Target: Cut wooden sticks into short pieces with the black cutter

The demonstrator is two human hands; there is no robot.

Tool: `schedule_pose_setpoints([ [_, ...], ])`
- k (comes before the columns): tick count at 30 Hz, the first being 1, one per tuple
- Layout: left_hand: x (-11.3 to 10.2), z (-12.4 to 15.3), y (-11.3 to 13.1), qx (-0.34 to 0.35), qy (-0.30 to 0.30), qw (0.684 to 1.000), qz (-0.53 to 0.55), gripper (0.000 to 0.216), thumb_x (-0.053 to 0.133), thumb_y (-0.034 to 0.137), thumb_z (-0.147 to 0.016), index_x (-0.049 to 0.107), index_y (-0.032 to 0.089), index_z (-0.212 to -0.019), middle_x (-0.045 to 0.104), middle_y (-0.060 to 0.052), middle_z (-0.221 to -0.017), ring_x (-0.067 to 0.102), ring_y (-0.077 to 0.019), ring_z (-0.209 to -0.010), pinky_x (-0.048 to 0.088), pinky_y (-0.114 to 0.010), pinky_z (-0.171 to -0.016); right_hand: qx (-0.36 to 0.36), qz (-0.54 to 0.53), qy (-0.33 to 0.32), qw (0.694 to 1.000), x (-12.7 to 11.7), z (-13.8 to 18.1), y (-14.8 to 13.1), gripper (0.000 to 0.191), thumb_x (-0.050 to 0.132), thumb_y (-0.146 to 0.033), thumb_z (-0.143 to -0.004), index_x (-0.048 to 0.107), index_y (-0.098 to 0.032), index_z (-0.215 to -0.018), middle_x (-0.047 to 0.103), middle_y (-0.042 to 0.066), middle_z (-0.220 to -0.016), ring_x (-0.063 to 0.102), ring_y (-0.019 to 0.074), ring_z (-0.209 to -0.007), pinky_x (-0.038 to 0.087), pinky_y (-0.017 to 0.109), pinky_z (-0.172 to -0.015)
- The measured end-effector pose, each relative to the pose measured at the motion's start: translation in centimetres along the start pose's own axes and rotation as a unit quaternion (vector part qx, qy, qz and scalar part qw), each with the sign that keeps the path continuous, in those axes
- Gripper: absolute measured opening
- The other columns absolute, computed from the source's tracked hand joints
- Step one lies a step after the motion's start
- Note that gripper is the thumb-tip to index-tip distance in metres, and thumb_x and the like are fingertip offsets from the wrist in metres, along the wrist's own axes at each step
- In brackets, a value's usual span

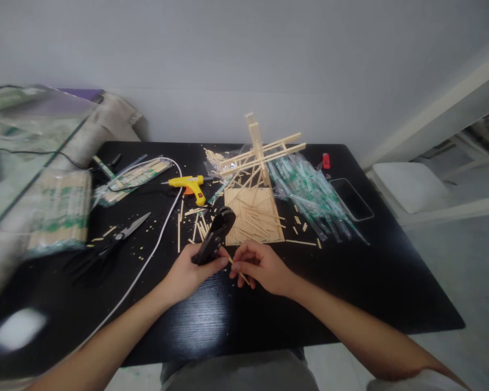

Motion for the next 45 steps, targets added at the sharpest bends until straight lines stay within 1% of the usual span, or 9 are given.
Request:
schedule_pose_setpoints([
  [7, -0.02, 0.03, -0.09, 0.001, 0.001, 1.000, 0.016, 0.025, 0.070, 0.040, -0.088, 0.076, 0.016, -0.084, 0.067, 0.000, -0.064, 0.055, -0.0117, -0.056, 0.044, -0.025, -0.058, -0.001, 0.002, 0.000, 1.000, -0.05, 0.00, 0.10, 0.028, 0.078, -0.038, -0.085, 0.059, -0.017, -0.087, 0.074, 0.002, -0.074, 0.064, 0.0110, -0.052, 0.041, 0.016, -0.039],
  [15, -0.07, 0.02, -0.06, -0.004, -0.005, 1.000, 0.003, 0.025, 0.070, 0.040, -0.088, 0.075, 0.016, -0.083, 0.063, 0.002, -0.062, 0.052, -0.0111, -0.056, 0.043, -0.025, -0.058, -0.010, 0.010, 0.002, 1.000, -0.05, -0.05, 0.09, 0.027, 0.078, -0.038, -0.085, 0.061, -0.017, -0.087, 0.073, 0.002, -0.074, 0.064, 0.0112, -0.052, 0.040, 0.016, -0.039],
  [22, 0.05, -0.18, 0.00, -0.004, -0.020, 1.000, 0.022, 0.022, 0.069, 0.037, -0.089, 0.073, 0.016, -0.083, 0.060, 0.003, -0.062, 0.047, -0.0092, -0.054, 0.040, -0.024, -0.058, -0.010, 0.013, 0.003, 1.000, -0.09, -0.06, 0.26, 0.026, 0.078, -0.038, -0.085, 0.061, -0.018, -0.085, 0.073, 0.002, -0.074, 0.064, 0.0113, -0.053, 0.040, 0.017, -0.040],
  [25, 0.07, -0.14, 0.19, -0.002, -0.027, 0.999, 0.021, 0.023, 0.068, 0.037, -0.089, 0.071, 0.016, -0.081, 0.059, 0.003, -0.062, 0.047, -0.0097, -0.055, 0.041, -0.024, -0.059, -0.013, 0.016, 0.000, 1.000, -0.13, -0.06, 0.30, 0.026, 0.078, -0.037, -0.085, 0.061, -0.017, -0.086, 0.073, 0.002, -0.074, 0.064, 0.0115, -0.054, 0.040, 0.017, -0.040],
  [28, 0.05, -0.04, 0.21, -0.005, -0.016, 1.000, 0.004, 0.022, 0.068, 0.036, -0.088, 0.069, 0.016, -0.079, 0.059, 0.003, -0.063, 0.049, -0.0111, -0.058, 0.042, -0.025, -0.061, -0.012, 0.011, -0.001, 1.000, -0.15, -0.06, 0.32, 0.025, 0.078, -0.036, -0.085, 0.061, -0.017, -0.086, 0.073, 0.002, -0.074, 0.065, 0.0114, -0.054, 0.040, 0.017, -0.040],
  [32, 0.14, -0.04, -0.02, -0.005, -0.005, 1.000, -0.012, 0.020, 0.067, 0.035, -0.088, 0.068, 0.016, -0.081, 0.063, 0.001, -0.071, 0.055, -0.0138, -0.068, 0.045, -0.027, -0.069, -0.011, 0.006, 0.003, 1.000, -0.10, -0.06, 0.32, 0.026, 0.078, -0.036, -0.084, 0.061, -0.017, -0.086, 0.073, 0.002, -0.073, 0.065, 0.0115, -0.054, 0.040, 0.017, -0.040],
  [35, 0.25, -0.13, -0.17, -0.001, -0.011, 1.000, -0.007, 0.020, 0.065, 0.035, -0.089, 0.067, 0.016, -0.082, 0.065, 0.000, -0.074, 0.058, -0.0153, -0.074, 0.046, -0.029, -0.074, -0.013, 0.005, 0.007, 1.000, 0.00, -0.06, 0.32, 0.026, 0.078, -0.036, -0.084, 0.061, -0.017, -0.085, 0.073, 0.002, -0.073, 0.065, 0.0115, -0.053, 0.040, 0.017, -0.040],
  [42, 0.36, -0.27, -0.21, -0.006, -0.009, 1.000, 0.001, 0.019, 0.065, 0.034, -0.089, 0.066, 0.017, -0.082, 0.065, 0.001, -0.076, 0.059, -0.0149, -0.075, 0.046, -0.028, -0.075, -0.023, 0.006, 0.017, 1.000, 0.03, -0.08, 0.02, 0.028, 0.078, -0.038, -0.085, 0.059, -0.017, -0.087, 0.070, 0.000, -0.070, 0.064, 0.0112, -0.052, 0.040, 0.016, -0.039],
  [45, 0.27, -0.22, -0.28, 0.004, -0.004, 1.000, -0.002, 0.017, 0.065, 0.032, -0.089, 0.066, 0.017, -0.080, 0.064, 0.001, -0.076, 0.057, -0.0138, -0.074, 0.045, -0.026, -0.073, -0.029, -0.006, 0.027, 0.999, -0.20, -0.06, -0.24, 0.029, 0.077, -0.039, -0.086, 0.058, -0.017, -0.088, 0.070, 0.000, -0.071, 0.065, 0.0108, -0.053, 0.043, 0.016, -0.040],
])
Point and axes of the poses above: each hand's wrist, its own z-axis away from the middle knuckle, its own x-axis out of the palm, y = z × x, the point moved 3 cm from there along -z, towards the middle knuckle
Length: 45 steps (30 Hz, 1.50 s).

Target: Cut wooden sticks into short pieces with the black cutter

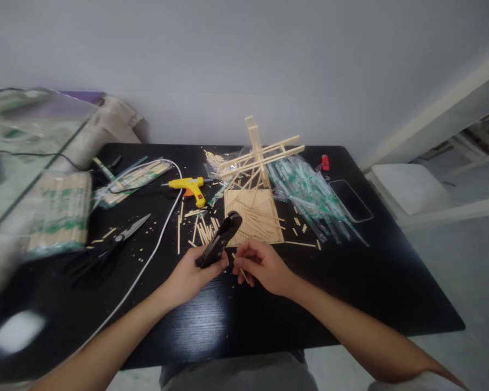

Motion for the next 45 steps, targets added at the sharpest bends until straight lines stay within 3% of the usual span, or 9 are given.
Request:
schedule_pose_setpoints([
  [6, -0.6, 0.2, -0.9, -0.012, 0.037, 0.999, 0.014, 0.021, 0.066, 0.037, -0.088, 0.065, 0.017, -0.082, 0.049, 0.007, -0.058, 0.041, -0.0091, -0.052, 0.034, -0.023, -0.052, 0.000, -0.045, -0.020, 0.999, -0.1, -0.1, -0.1, 0.030, 0.075, -0.040, -0.089, 0.055, -0.018, -0.092, 0.071, 0.000, -0.074, 0.068, 0.0125, -0.055, 0.051, 0.018, -0.041],
  [10, -1.0, 0.0, -1.1, -0.042, 0.075, 0.996, 0.021, 0.033, 0.065, 0.046, -0.089, 0.062, 0.017, -0.075, 0.043, 0.007, -0.053, 0.036, -0.0088, -0.049, 0.029, -0.023, -0.047, -0.001, -0.057, -0.033, 0.998, -0.1, -0.2, -0.1, 0.029, 0.075, -0.039, -0.090, 0.055, -0.017, -0.092, 0.072, 0.001, -0.076, 0.069, 0.0127, -0.055, 0.052, 0.018, -0.041],
  [13, -1.1, 0.0, -0.7, -0.036, 0.088, 0.995, 0.004, 0.033, 0.068, 0.046, -0.088, 0.064, 0.016, -0.074, 0.050, 0.006, -0.055, 0.042, -0.0092, -0.051, 0.034, -0.023, -0.050, 0.003, -0.064, -0.036, 0.997, -0.1, -0.2, -0.1, 0.030, 0.075, -0.039, -0.090, 0.055, -0.017, -0.093, 0.073, 0.001, -0.075, 0.069, 0.0130, -0.055, 0.051, 0.017, -0.040],
  [16, -0.9, -0.1, -0.1, -0.012, 0.075, 0.997, -0.006, 0.022, 0.073, 0.038, -0.083, 0.072, 0.016, -0.084, 0.068, 0.000, -0.073, 0.058, -0.0129, -0.066, 0.047, -0.026, -0.065, 0.012, -0.069, -0.041, 0.997, 0.0, -0.1, 0.0, 0.030, 0.076, -0.039, -0.089, 0.055, -0.017, -0.093, 0.073, 0.001, -0.075, 0.070, 0.0134, -0.055, 0.050, 0.017, -0.039],
  [20, -0.7, -0.1, 0.1, -0.005, 0.066, 0.998, -0.001, 0.020, 0.075, 0.035, -0.081, 0.076, 0.017, -0.091, 0.075, -0.003, -0.084, 0.068, -0.0182, -0.079, 0.053, -0.031, -0.080, 0.025, -0.063, -0.050, 0.996, 0.0, -0.1, 0.0, 0.030, 0.075, -0.040, -0.089, 0.056, -0.017, -0.093, 0.073, 0.002, -0.076, 0.070, 0.0132, -0.055, 0.049, 0.017, -0.039],
  [33, -0.1, 0.1, -0.2, 0.010, 0.004, 1.000, 0.007, 0.015, 0.071, 0.032, -0.088, 0.074, 0.017, -0.084, 0.074, 0.000, -0.074, 0.067, -0.0146, -0.072, 0.052, -0.026, -0.072, 0.058, -0.001, -0.062, 0.996, 0.2, -0.1, 0.4, 0.035, 0.073, -0.048, -0.088, 0.062, -0.015, -0.092, 0.073, 0.003, -0.075, 0.066, 0.0109, -0.054, 0.043, 0.016, -0.040],
  [45, -0.4, 0.2, -0.2, 0.017, 0.038, 0.999, -0.009, 0.019, 0.070, 0.035, -0.088, 0.073, 0.017, -0.084, 0.072, 0.000, -0.075, 0.065, -0.0150, -0.071, 0.053, -0.027, -0.071, 0.068, 0.015, -0.051, 0.996, 0.1, 0.0, 0.6, 0.036, 0.080, -0.046, -0.081, 0.065, -0.014, -0.089, 0.073, 0.004, -0.075, 0.065, 0.0117, -0.056, 0.043, 0.018, -0.041],
])
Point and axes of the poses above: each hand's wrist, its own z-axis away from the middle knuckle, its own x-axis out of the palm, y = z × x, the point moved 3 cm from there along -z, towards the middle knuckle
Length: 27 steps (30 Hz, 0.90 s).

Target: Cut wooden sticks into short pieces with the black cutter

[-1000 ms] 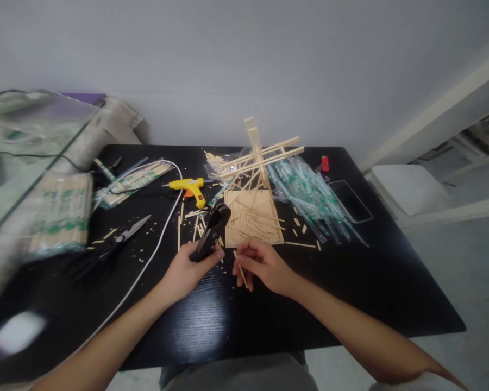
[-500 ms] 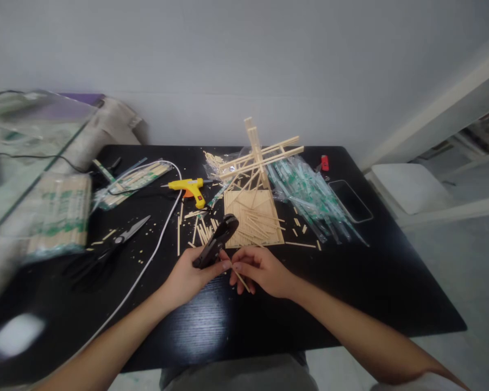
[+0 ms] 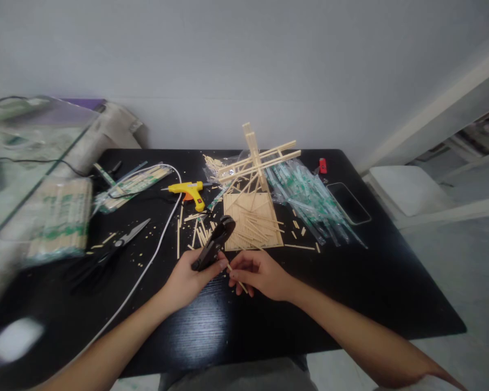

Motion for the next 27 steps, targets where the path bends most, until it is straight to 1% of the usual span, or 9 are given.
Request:
schedule_pose_setpoints([
  [12, 0.08, -0.29, 0.10, -0.013, 0.016, 1.000, 0.000, 0.021, 0.072, 0.037, -0.085, 0.074, 0.016, -0.084, 0.073, -0.002, -0.077, 0.067, -0.0174, -0.075, 0.054, -0.029, -0.075, -0.001, -0.011, -0.006, 1.000, -0.10, -0.06, -0.25, 0.036, 0.078, -0.046, -0.083, 0.066, -0.013, -0.088, 0.073, 0.004, -0.074, 0.064, 0.0104, -0.053, 0.042, 0.017, -0.039],
  [27, 0.03, -0.21, 0.26, -0.015, 0.016, 1.000, 0.007, 0.025, 0.073, 0.040, -0.083, 0.075, 0.016, -0.087, 0.075, -0.004, -0.078, 0.068, -0.0195, -0.076, 0.056, -0.031, -0.075, -0.003, -0.022, -0.013, 1.000, -0.21, -0.26, 0.03, 0.035, 0.079, -0.045, -0.084, 0.066, -0.013, -0.089, 0.073, 0.004, -0.075, 0.065, 0.0106, -0.053, 0.042, 0.016, -0.038],
])
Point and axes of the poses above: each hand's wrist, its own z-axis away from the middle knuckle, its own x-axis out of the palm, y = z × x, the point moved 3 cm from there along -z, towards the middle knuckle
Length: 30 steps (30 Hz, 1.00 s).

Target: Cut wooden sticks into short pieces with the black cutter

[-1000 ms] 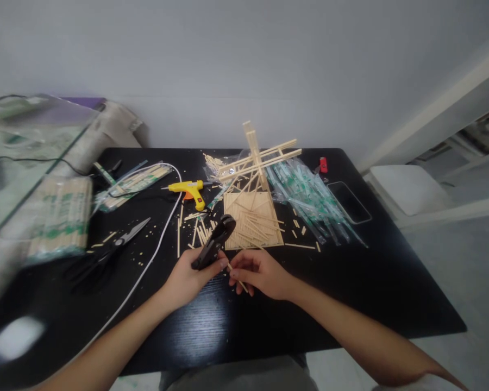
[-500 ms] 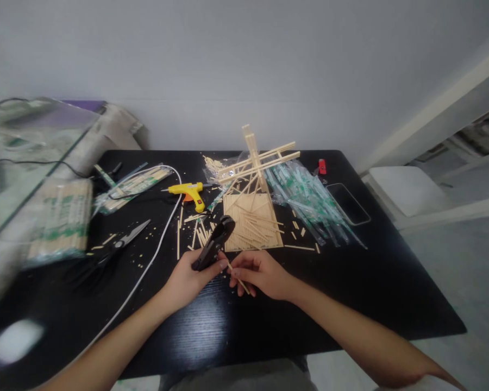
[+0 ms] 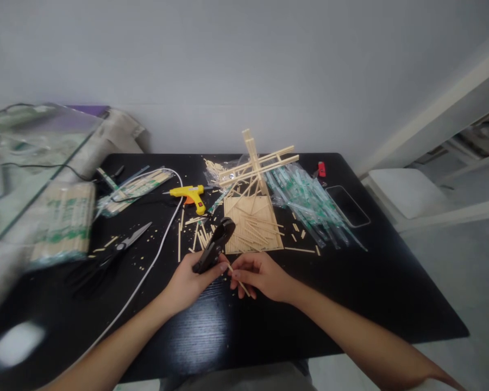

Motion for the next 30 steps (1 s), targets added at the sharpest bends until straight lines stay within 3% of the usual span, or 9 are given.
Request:
schedule_pose_setpoints([
  [30, 0.01, 0.08, -0.60, 0.013, -0.023, 1.000, -0.012, 0.024, 0.069, 0.040, -0.088, 0.074, 0.016, -0.088, 0.073, -0.003, -0.079, 0.067, -0.0182, -0.076, 0.054, -0.030, -0.075, -0.001, 0.007, 0.010, 1.000, -0.03, -0.10, 0.23, 0.038, 0.081, -0.047, -0.080, 0.063, -0.015, -0.086, 0.072, 0.002, -0.073, 0.065, 0.0114, -0.053, 0.042, 0.017, -0.038],
])
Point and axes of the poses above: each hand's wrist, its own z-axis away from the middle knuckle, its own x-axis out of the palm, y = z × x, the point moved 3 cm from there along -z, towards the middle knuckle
